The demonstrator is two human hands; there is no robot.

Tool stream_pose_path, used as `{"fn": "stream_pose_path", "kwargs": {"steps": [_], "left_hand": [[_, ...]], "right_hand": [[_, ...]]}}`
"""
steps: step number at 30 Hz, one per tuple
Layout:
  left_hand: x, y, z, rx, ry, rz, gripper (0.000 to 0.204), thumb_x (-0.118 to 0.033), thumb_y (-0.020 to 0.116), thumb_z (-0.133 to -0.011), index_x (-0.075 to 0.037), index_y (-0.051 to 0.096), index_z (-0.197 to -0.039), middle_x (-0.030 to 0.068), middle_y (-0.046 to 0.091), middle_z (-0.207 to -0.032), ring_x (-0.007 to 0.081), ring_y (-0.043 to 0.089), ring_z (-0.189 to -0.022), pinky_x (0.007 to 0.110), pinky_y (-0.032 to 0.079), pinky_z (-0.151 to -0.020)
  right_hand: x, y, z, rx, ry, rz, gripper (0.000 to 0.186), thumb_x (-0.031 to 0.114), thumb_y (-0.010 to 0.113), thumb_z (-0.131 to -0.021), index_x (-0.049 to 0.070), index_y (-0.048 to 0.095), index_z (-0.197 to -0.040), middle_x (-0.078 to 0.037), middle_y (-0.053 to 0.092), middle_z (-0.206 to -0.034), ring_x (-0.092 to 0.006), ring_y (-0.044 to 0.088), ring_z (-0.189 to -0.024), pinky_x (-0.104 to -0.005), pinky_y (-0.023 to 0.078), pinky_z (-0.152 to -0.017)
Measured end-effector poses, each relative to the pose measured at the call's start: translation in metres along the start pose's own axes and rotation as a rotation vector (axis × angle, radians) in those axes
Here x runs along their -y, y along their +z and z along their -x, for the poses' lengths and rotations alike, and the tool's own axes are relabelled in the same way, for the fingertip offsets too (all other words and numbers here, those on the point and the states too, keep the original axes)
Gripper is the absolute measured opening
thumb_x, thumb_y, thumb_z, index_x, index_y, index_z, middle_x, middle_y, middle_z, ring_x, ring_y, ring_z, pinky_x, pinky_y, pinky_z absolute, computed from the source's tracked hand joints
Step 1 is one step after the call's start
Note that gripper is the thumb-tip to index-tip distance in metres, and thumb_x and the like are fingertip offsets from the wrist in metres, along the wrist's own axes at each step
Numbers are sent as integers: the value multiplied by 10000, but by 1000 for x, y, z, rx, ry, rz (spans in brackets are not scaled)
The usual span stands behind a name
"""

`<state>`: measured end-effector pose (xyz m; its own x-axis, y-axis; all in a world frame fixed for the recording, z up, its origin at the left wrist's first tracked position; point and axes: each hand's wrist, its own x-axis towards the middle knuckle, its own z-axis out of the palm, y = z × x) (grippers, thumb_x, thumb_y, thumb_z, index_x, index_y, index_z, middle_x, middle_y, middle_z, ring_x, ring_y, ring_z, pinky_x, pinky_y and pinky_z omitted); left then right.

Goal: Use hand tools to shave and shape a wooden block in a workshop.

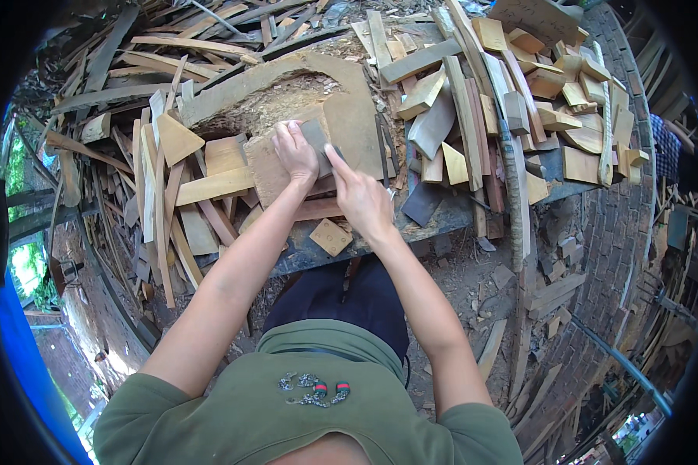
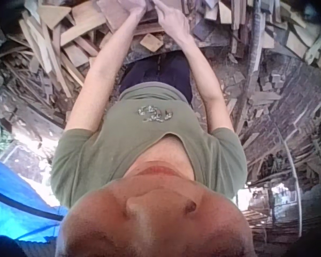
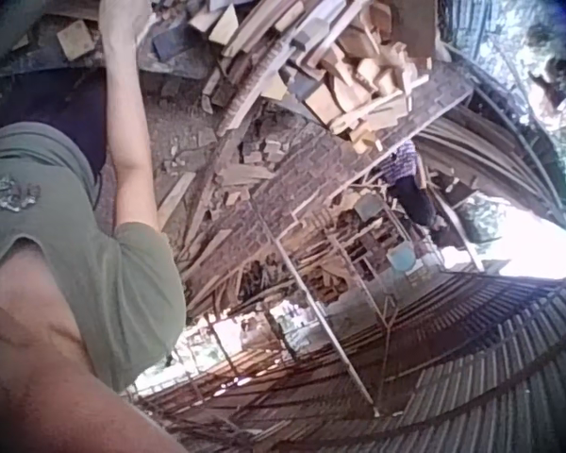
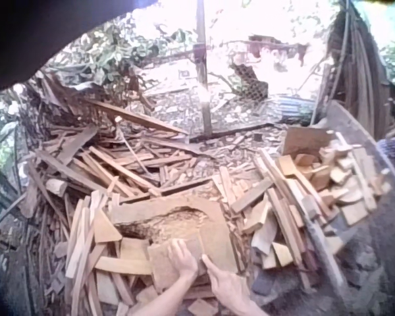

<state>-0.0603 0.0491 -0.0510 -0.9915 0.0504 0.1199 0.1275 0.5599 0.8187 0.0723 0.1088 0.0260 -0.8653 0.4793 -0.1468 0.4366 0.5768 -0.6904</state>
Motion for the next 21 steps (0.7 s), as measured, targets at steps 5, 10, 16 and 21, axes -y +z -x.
{"fn": "stream_pose_path", "kwargs": {"steps": [5,10,16,21], "left_hand": [[6,5,0,26,0,-9,301,-285,351,-1032,-76,558,-966,126,607,-972,335,510,-993,455,371,-904],[0,0,1,3,-16,10,309,-288,351,-1030,-75,561,-955,123,612,-970,333,513,-989,454,375,-900],[2,5,0,26,-20,3,308,-290,356,-1029,-75,564,-956,126,616,-970,335,515,-991,458,376,-903],[7,5,0,-13,-4,10,303,-287,360,-1026,-76,564,-953,131,614,-973,341,518,-988,460,377,-901]], "right_hand": [[6,13,-49,-70,-54,34,383,275,479,-982,294,546,-1358,-231,677,-824,-428,664,-771,-538,524,-683],[-9,12,4,-49,-34,55,391,269,483,-985,308,533,-1371,-220,669,-770,-417,665,-712,-526,528,-619],[6,13,-46,-68,-75,145,388,265,501,-974,315,540,-1357,-204,682,-796,-416,669,-723,-528,535,-625],[-3,15,-13,-73,-48,114,412,278,496,-980,334,510,-1387,-219,678,-810,-422,666,-731,-533,536,-659]]}}
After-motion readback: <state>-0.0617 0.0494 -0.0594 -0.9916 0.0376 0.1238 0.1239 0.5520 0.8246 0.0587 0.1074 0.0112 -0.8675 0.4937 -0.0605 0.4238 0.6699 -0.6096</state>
